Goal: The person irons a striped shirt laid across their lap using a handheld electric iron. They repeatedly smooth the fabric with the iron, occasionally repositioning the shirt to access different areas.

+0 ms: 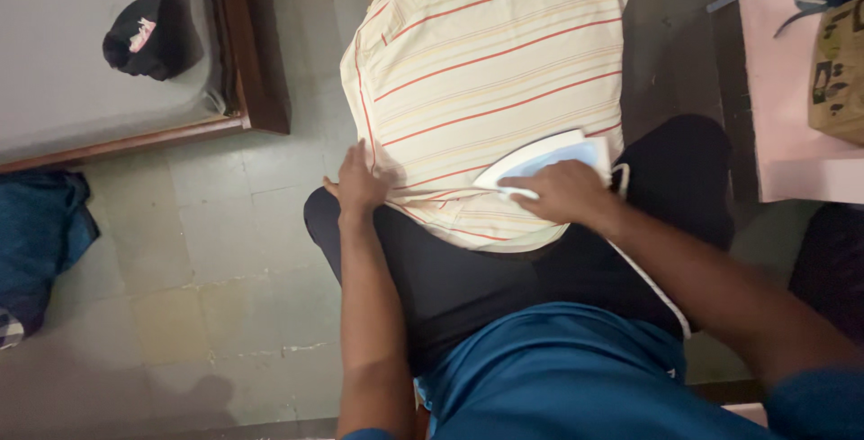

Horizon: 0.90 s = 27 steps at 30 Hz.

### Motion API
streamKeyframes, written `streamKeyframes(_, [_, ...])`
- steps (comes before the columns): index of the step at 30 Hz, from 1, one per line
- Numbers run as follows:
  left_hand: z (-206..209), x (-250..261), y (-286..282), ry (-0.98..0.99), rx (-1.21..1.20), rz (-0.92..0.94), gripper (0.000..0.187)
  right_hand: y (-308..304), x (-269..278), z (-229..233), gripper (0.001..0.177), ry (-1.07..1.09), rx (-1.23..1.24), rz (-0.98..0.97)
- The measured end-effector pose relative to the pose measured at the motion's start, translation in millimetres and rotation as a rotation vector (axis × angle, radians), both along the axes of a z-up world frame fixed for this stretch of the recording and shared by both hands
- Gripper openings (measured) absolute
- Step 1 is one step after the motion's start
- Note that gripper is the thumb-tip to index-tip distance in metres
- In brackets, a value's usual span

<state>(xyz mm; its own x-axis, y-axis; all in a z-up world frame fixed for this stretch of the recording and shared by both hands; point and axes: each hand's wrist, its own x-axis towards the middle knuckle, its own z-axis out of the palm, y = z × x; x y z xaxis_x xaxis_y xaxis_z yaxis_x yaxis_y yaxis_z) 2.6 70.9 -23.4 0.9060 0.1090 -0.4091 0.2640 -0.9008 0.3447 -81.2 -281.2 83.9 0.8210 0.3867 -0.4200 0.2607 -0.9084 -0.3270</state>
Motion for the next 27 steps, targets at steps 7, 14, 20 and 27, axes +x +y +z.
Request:
streamKeyframes(7, [-21,-2,24,-0.253,-0.046,0.257,0.061,110,17,-8,0.041,0.071,0.048,0.062])
streamKeyframes(14, [4,-12,14,-0.036,0.007,0.038,0.073,136,19,-12,0.040,0.053,0.084,0.031])
streamKeyframes(20, [15,-7,6,0.088,0.164,-0.073,0.092,50,13,0,0.043,0.044,0.032,0.029])
streamKeyframes(27, [7,7,12,0.240,0.132,-0.082,0.083,8,4,5,0.043,0.037,0.013,-0.010])
